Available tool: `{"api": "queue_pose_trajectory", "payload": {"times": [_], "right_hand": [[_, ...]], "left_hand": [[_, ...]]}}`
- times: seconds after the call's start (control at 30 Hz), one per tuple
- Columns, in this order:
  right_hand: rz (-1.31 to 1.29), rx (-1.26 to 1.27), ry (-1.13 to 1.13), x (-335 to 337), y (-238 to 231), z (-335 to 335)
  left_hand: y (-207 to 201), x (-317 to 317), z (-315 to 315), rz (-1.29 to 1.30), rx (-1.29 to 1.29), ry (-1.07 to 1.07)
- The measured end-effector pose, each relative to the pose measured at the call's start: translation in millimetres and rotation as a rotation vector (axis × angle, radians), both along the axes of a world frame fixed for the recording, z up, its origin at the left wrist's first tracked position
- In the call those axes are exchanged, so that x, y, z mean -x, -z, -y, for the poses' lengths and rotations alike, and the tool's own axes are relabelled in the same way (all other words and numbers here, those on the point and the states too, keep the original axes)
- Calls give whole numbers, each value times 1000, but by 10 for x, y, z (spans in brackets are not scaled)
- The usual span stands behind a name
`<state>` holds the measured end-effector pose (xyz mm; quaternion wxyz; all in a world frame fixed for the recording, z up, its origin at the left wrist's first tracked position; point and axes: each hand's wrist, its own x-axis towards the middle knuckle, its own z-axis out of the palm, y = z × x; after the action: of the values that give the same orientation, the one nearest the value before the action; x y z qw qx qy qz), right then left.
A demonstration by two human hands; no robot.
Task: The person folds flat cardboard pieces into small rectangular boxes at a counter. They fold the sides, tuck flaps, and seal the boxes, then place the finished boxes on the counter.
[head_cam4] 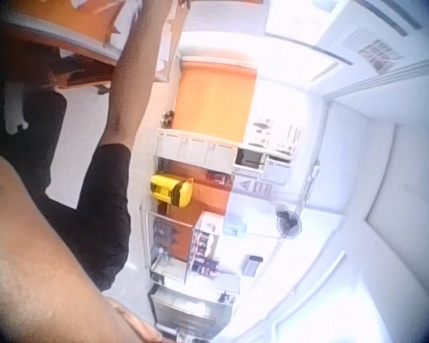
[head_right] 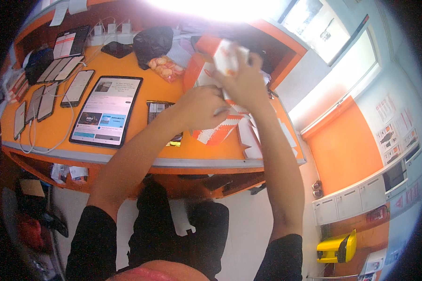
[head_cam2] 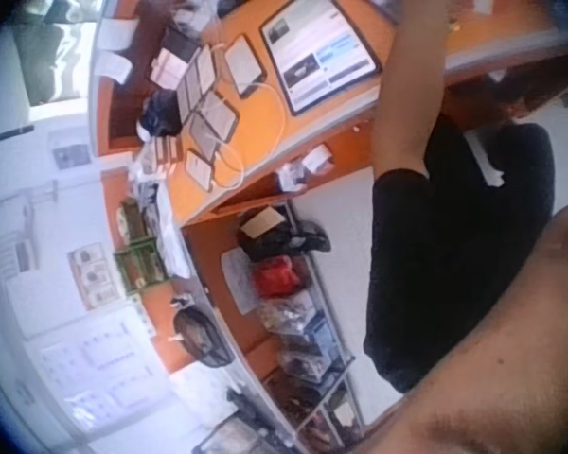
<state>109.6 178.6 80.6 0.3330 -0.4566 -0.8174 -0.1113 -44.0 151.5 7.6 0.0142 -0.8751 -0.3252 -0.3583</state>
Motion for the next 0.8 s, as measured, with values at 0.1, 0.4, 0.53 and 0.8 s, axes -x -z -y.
{"api": "queue_pose_trajectory", "payload": {"times": [0.1,0.4,0.53,0.8], "right_hand": [[50,236,81,164,71,-56],[219,234,187,291,115,102],[262,253,229,405,161,181],[200,228,32,106,704,43]], "left_hand": [[-182,134,188,-98,236,0],[-307,299,356,-333,493,187],[-388,369,492,-412,545,283],[-581,369,416,476,482,614]]}}
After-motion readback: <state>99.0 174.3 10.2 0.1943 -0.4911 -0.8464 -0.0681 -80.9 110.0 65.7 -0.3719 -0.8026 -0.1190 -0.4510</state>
